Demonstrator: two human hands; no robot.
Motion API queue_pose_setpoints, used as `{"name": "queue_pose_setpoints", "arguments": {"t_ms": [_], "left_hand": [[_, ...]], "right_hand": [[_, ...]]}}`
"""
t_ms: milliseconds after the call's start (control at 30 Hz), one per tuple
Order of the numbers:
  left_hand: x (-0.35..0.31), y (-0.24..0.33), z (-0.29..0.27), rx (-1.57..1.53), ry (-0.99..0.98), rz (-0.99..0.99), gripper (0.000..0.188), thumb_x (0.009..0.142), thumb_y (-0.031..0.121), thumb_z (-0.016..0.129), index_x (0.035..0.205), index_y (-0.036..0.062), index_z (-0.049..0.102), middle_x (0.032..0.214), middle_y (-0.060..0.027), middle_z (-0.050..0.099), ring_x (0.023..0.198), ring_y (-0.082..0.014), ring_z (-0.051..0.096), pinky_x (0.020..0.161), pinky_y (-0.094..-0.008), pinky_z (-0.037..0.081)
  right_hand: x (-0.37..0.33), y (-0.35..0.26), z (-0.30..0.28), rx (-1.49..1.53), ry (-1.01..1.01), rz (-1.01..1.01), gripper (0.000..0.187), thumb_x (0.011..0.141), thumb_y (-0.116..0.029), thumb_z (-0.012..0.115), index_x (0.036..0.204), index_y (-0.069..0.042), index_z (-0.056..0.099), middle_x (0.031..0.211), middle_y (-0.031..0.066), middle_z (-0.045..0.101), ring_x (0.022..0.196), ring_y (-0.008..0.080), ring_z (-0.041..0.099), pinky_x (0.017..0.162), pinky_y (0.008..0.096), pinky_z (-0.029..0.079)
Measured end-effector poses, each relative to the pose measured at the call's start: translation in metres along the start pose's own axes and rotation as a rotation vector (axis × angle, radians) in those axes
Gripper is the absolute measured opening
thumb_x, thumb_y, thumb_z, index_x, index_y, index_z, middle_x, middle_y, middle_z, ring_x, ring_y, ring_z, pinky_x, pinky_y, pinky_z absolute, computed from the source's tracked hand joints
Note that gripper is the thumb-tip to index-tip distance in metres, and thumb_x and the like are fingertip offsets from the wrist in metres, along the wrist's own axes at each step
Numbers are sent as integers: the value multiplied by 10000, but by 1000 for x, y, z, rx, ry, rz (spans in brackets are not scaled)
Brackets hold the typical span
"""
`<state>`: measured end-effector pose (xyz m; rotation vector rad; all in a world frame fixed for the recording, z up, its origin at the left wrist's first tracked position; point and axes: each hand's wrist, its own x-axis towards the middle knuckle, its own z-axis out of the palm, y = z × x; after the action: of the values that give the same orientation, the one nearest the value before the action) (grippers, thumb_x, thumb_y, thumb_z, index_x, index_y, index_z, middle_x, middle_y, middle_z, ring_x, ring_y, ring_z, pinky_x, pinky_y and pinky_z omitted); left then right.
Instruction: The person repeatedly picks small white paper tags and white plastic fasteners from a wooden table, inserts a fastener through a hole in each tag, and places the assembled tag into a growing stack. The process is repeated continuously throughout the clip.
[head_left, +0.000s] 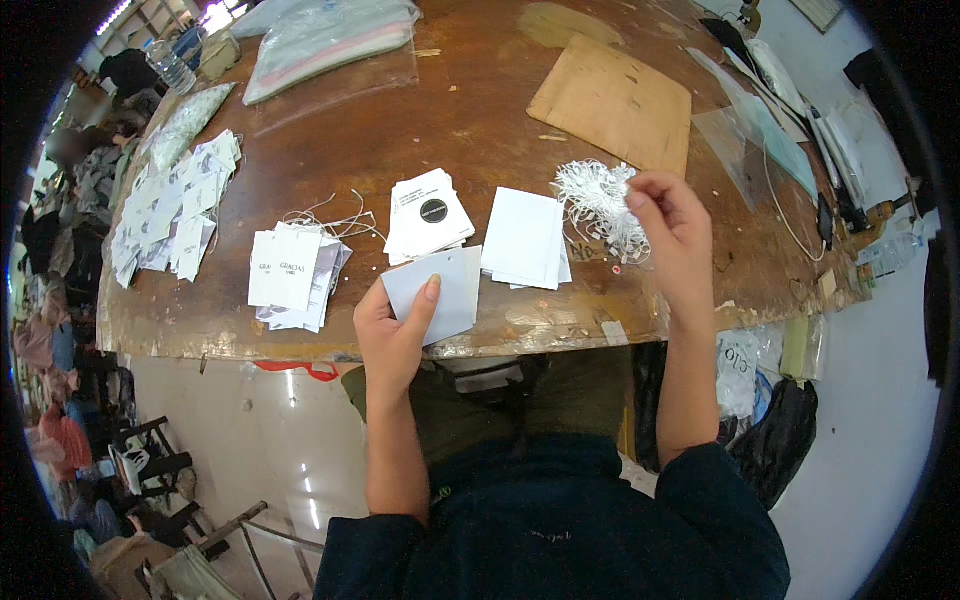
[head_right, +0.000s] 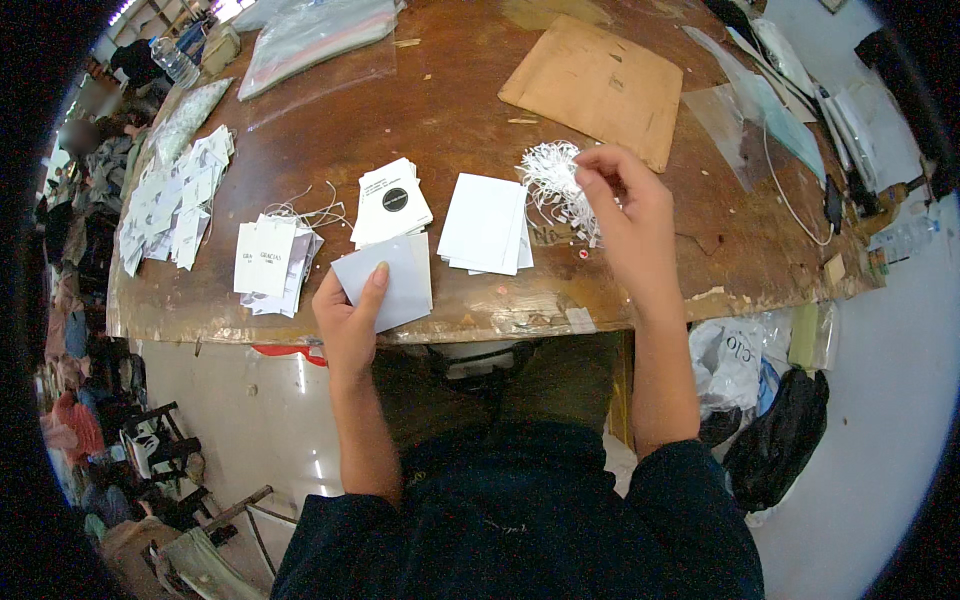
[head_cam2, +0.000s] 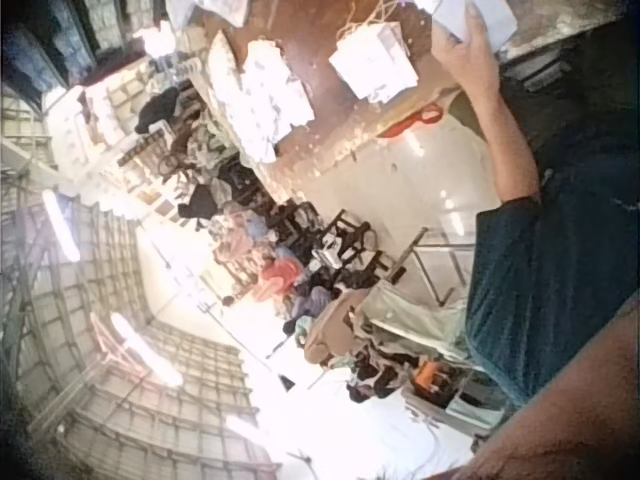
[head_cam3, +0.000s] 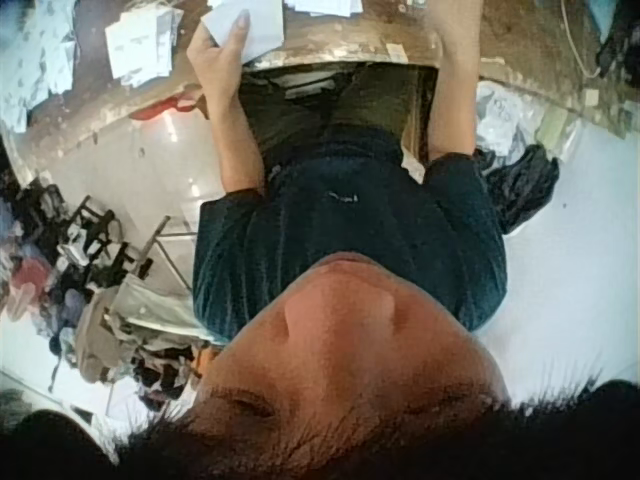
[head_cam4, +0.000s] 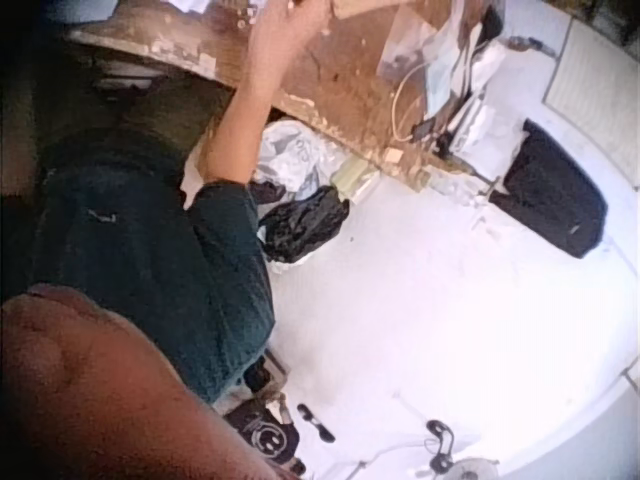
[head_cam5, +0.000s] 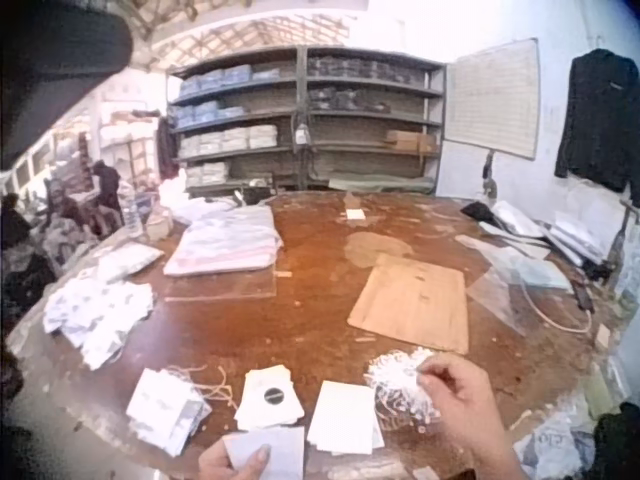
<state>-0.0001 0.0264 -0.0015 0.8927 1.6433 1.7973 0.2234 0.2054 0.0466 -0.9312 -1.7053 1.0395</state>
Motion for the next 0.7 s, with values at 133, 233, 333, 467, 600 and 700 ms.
{"name": "queue_pose_setpoints", "arguments": {"t_ms": [133,233,333,467,600,700], "left_hand": [[-5,4,-6,-62,-66,32,215,857,89,716,1020,-40,662,985,-96,690,876,-130,625,777,-272,497],[-10,7,-7,-164,-300,235,197,808,51,723,976,-33,665,1183,-169,640,1033,-221,621,846,-319,494],[-14,6,2,-7,-410,215,204,802,45,724,981,-33,665,1197,-150,637,1025,-212,619,839,-305,491],[-23,7,4,-188,-497,-77,251,801,60,739,1025,-28,670,1075,-102,652,954,-166,616,808,-286,480],[-27,7,-2,-45,-531,-43,219,798,60,741,991,-23,682,1076,-94,637,959,-157,607,815,-293,480],[-26,6,-6,-152,-497,134,219,788,60,747,985,-18,688,1159,-106,610,1022,-156,587,835,-302,476]], "right_hand": [[-7,-11,23,20,-104,87,124,946,-43,549,1020,15,630,876,21,613,814,99,557,759,242,449],[-28,-25,45,277,-312,216,147,946,-39,540,1024,25,646,909,57,631,876,137,603,802,287,474],[-43,-36,58,73,-482,-161,178,927,-53,565,1037,9,690,997,62,674,932,144,624,838,284,485],[-43,-35,70,247,-642,-106,202,923,-77,586,1072,12,691,1029,85,692,960,157,623,849,295,492],[-43,-32,69,559,-692,260,246,942,-132,566,1086,27,686,1074,119,688,1045,177,604,912,319,466],[-42,-29,66,391,-578,81,403,972,-311,523,1093,36,688,1117,145,676,1076,224,589,957,363,440]]}}
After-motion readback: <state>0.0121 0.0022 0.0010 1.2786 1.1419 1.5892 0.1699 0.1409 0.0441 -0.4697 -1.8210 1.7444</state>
